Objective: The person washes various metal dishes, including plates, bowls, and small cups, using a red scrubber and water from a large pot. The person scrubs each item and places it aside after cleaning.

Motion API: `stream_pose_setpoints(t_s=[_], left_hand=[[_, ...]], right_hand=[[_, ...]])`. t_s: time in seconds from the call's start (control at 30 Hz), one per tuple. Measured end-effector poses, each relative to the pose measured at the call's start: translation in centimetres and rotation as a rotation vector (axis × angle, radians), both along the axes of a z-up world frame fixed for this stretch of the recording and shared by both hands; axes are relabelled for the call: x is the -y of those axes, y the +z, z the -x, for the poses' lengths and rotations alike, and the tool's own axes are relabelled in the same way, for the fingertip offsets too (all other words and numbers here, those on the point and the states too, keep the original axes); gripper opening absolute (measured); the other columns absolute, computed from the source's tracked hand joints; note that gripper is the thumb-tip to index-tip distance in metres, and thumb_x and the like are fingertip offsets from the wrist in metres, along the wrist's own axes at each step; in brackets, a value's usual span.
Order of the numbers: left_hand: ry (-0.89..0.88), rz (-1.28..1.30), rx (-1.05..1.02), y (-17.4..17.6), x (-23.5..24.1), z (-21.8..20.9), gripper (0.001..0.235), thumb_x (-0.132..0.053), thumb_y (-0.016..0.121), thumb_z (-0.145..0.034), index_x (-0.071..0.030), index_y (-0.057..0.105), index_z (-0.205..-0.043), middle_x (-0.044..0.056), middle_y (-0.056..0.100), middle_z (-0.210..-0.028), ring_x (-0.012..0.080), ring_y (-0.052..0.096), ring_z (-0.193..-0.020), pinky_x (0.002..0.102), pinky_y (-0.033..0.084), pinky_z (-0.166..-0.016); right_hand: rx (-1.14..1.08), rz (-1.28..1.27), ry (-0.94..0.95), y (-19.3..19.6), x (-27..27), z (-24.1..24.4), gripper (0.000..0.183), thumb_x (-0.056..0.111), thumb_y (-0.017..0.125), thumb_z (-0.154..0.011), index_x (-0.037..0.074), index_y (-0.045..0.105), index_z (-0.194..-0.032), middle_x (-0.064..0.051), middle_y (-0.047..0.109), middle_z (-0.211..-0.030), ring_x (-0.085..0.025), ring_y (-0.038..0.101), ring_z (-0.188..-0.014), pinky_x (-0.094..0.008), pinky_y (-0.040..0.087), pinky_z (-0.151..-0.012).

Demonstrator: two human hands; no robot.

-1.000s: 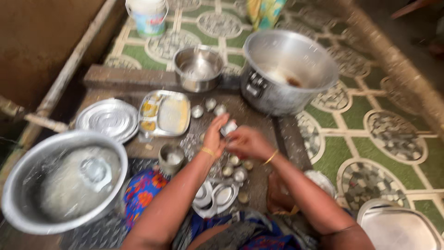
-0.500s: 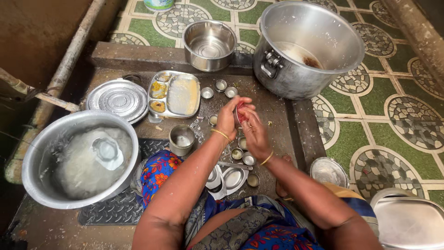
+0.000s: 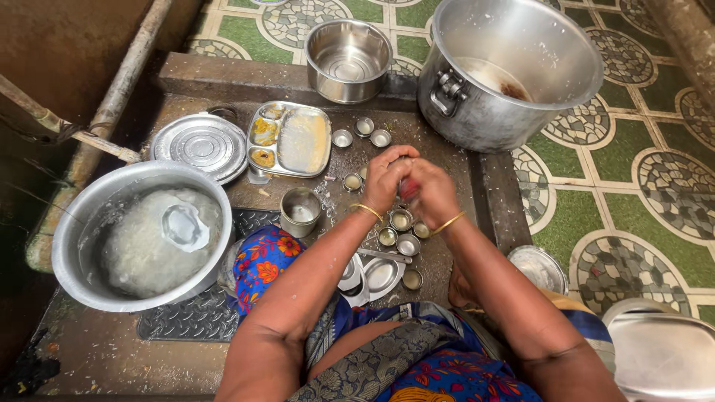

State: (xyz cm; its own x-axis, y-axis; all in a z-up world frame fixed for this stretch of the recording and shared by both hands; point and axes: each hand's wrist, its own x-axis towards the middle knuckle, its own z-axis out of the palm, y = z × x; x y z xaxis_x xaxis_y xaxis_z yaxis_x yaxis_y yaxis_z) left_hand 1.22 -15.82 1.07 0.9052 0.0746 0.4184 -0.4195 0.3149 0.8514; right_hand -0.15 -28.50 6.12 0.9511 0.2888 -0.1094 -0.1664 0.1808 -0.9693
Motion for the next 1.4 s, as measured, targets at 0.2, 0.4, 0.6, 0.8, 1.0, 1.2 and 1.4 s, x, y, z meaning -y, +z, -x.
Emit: stream_pose_setpoints(t_s=[0.2, 0.4, 0.6, 0.8, 1.0, 1.2, 1.4], left_hand=[[-0.079, 0.005, -0.060, -0.2, -0.6, -0.2, 0.035, -0.028, 0.055, -0.106, 0.002, 0.071, -0.114, 0.006, 0.072, -0.101, 0.0116, 0.065, -0.092, 0.026, 0.054, -0.084], [-0.308, -0.003, -0.511, 2.2, -1.9, 0.3, 0.044, -0.046, 0.054, -0.106, -0.004, 0.064, -0.110, 0.007, 0.068, -0.097, 0.0169, 0.066, -0.082, 0.031, 0.057, -0.066], [-0.467, 0.198, -0.451, 1.7, -4.2, 0.1, 0.028, -0.033, 0.059, -0.102, -0.008, 0.063, -0.113, 0.005, 0.070, -0.105, 0.0154, 0.069, -0.090, 0.036, 0.064, -0.076], [-0.029, -0.212, -0.091, -0.2, 0.0, 0.3, 0.016, -0.011, 0.059, -0.102, -0.002, 0.068, -0.110, 0.009, 0.071, -0.100, 0.0203, 0.066, -0.092, 0.038, 0.054, -0.085], [0.258, -0.709, 0.044, 1.0, 0.6, 4.1, 0.010, -0.007, 0.064, -0.094, -0.004, 0.066, -0.104, 0.022, 0.069, -0.085, 0.0420, 0.064, -0.078, 0.047, 0.047, -0.070], [0.259, -0.551, 0.056, 1.4, -0.5, 3.0, 0.004, -0.001, 0.058, -0.093, -0.002, 0.059, -0.096, 0.023, 0.066, -0.087, 0.0377, 0.066, -0.075, 0.041, 0.052, -0.070], [0.048, -0.198, 0.016, 0.6, -0.7, 2.9, 0.016, -0.006, 0.057, -0.100, -0.005, 0.066, -0.113, 0.007, 0.071, -0.095, 0.0176, 0.063, -0.083, 0.033, 0.051, -0.076]], right_hand=[[0.452, 0.079, 0.207, -0.4, 1.0, 1.4, 0.036, 0.012, 0.076, -0.089, 0.002, 0.062, -0.120, -0.002, 0.064, -0.101, -0.009, 0.061, -0.090, -0.028, 0.052, -0.080], [0.321, 0.300, 0.175, 1.0, 3.3, -0.8, 0.034, 0.009, 0.084, -0.080, 0.006, 0.066, -0.108, -0.001, 0.067, -0.087, -0.010, 0.059, -0.071, -0.028, 0.048, -0.061], [0.029, -0.412, -0.394, 3.4, 5.3, -2.5, 0.023, 0.019, 0.071, -0.080, 0.007, 0.065, -0.100, -0.006, 0.069, -0.084, -0.017, 0.069, -0.068, -0.035, 0.058, -0.054], [0.824, 0.099, -0.461, -0.7, -1.4, -1.1, 0.026, 0.008, 0.076, -0.092, 0.003, 0.061, -0.113, -0.007, 0.066, -0.111, -0.017, 0.063, -0.100, -0.036, 0.053, -0.087], [-0.126, -0.248, -0.308, 0.2, -0.8, -5.7, 0.021, 0.008, 0.066, -0.076, 0.008, 0.054, -0.093, -0.006, 0.067, -0.084, -0.021, 0.070, -0.072, -0.037, 0.058, -0.061], [0.778, 0.054, -0.614, -1.6, -3.6, -3.0, 0.025, 0.008, 0.070, -0.095, -0.001, 0.056, -0.114, -0.010, 0.062, -0.097, -0.017, 0.063, -0.082, -0.038, 0.054, -0.076], [-0.158, -0.445, -0.140, -1.7, -2.0, -7.2, 0.017, 0.017, 0.064, -0.083, 0.003, 0.060, -0.091, -0.012, 0.068, -0.082, -0.025, 0.070, -0.073, -0.039, 0.059, -0.066]])
